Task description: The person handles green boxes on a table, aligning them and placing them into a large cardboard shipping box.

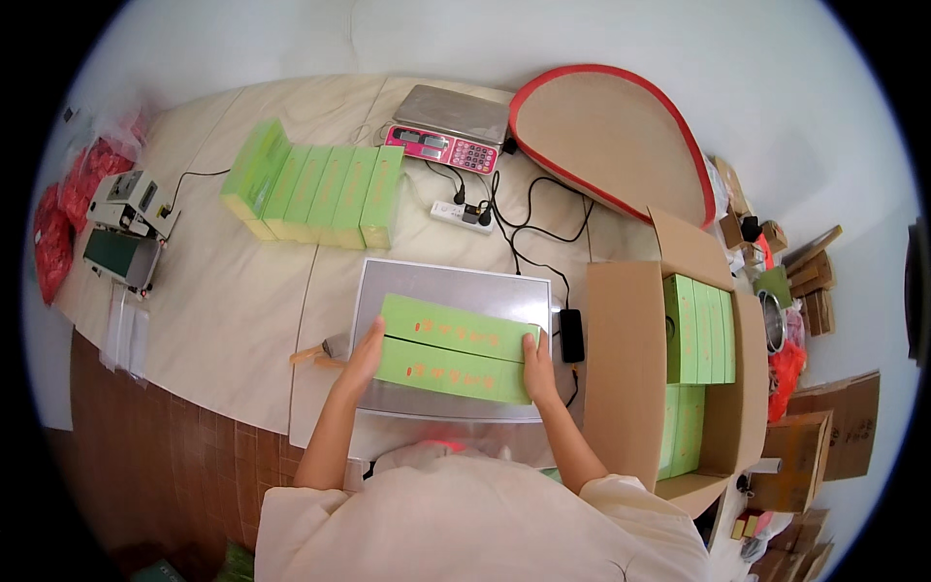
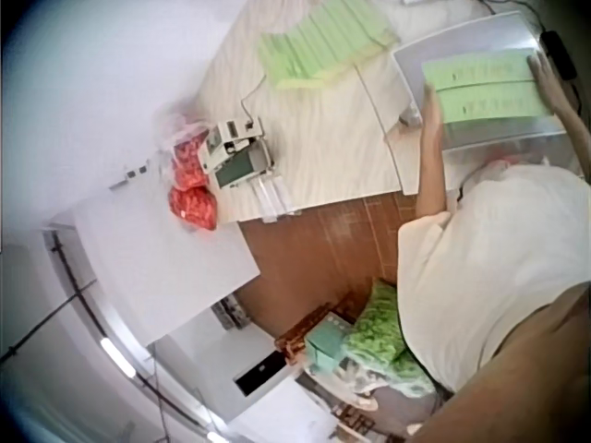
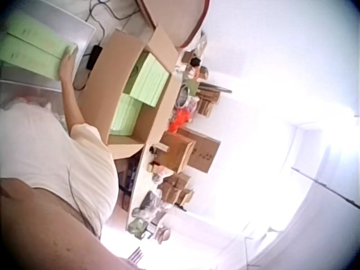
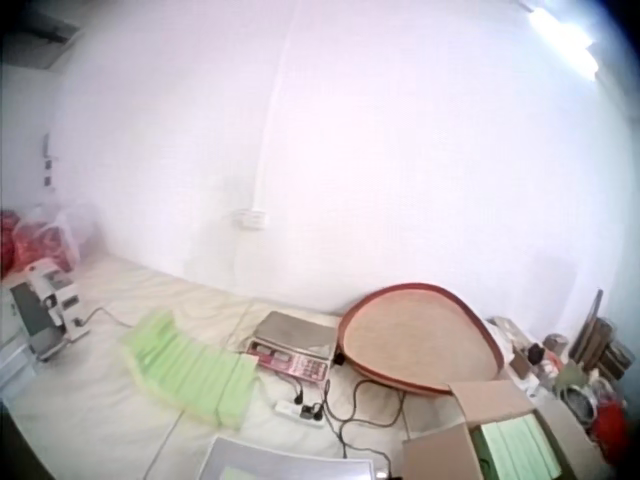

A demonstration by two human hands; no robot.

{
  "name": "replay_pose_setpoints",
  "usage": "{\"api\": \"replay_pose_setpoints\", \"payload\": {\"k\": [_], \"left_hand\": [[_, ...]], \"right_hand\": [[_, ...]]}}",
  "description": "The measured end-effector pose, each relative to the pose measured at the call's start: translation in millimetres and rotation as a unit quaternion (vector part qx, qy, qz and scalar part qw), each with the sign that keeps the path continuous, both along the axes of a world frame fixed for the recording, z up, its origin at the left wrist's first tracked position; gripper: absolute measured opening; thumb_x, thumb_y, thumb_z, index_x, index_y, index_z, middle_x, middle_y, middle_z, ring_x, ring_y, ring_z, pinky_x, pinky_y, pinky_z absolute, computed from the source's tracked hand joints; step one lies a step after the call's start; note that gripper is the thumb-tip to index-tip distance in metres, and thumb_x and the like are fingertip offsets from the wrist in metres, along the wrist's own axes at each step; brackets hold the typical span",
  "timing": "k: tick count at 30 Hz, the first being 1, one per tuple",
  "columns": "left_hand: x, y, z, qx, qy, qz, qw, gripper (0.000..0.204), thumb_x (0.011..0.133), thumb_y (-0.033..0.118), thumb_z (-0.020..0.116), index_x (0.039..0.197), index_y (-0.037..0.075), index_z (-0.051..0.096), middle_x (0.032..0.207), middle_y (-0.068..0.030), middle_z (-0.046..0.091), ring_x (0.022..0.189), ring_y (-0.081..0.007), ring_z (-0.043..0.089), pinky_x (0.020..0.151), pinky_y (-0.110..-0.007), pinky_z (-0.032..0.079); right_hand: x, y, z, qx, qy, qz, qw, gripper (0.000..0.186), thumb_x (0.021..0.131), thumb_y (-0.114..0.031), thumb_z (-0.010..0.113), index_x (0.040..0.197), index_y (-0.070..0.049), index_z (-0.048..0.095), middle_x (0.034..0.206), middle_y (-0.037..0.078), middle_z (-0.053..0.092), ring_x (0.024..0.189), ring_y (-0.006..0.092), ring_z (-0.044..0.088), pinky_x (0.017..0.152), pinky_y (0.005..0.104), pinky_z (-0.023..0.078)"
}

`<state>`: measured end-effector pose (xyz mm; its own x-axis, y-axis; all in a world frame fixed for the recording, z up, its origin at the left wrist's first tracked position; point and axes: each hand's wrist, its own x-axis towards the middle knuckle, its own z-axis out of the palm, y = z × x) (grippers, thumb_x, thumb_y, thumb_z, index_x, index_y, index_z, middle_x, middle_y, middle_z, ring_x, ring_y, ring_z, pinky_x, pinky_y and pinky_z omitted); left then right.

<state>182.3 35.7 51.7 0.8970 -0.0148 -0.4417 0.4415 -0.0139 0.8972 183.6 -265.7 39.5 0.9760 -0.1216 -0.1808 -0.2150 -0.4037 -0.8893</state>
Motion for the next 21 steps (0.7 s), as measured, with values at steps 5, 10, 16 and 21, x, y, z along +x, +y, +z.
{"api": "replay_pose_setpoints", "payload": {"k": [5,10,16,21], "left_hand": [[1,4,-25,0.014,-0.011,0.019,1.0,0.072,0.097,0.054,0.03,0.14,-0.004,0.033,0.147,-0.0171,0.032,0.137,-0.0252,0.027,0.111,-0.033,0.02],[2,0,-12,0.015,-0.038,0.031,0.999,0.069,0.098,0.05,0.034,0.138,-0.005,0.035,0.146,-0.0174,0.034,0.137,-0.0252,0.028,0.111,-0.032,0.021],[2,-1,-25,0.023,-0.078,0.04,0.996,0.061,0.099,0.045,0.035,0.135,-0.004,0.041,0.14,-0.0163,0.042,0.133,-0.0256,0.035,0.109,-0.031,0.025],[-1,-5,-19,0.073,-0.091,0.073,0.99,0.054,0.098,0.045,0.038,0.118,-0.002,0.056,0.11,-0.0148,0.063,0.106,-0.024,0.057,0.092,-0.032,0.041]], "right_hand": [[-1,3,4,-0.008,0.001,-0.001,1.0,0.062,0.097,-0.051,0.033,0.137,-0.003,0.034,0.124,0.02,0.052,0.115,0.03,0.049,0.098,0.0363,0.035],[1,0,3,-0.008,-0.003,0.001,1.0,0.063,0.096,-0.053,0.034,0.136,-0.003,0.036,0.123,0.02,0.052,0.114,0.0297,0.049,0.098,0.0366,0.035],[2,-4,-7,0.004,-0.026,0.01,1.0,0.062,0.097,-0.052,0.035,0.133,-0.001,0.039,0.119,0.02,0.054,0.111,0.0279,0.05,0.097,0.036,0.036],[2,-3,-11,0.003,-0.039,-0.017,0.999,0.061,0.096,-0.049,0.037,0.131,0.0,0.04,0.118,0.018,0.054,0.11,0.0272,0.05,0.096,0.0356,0.036]]}}
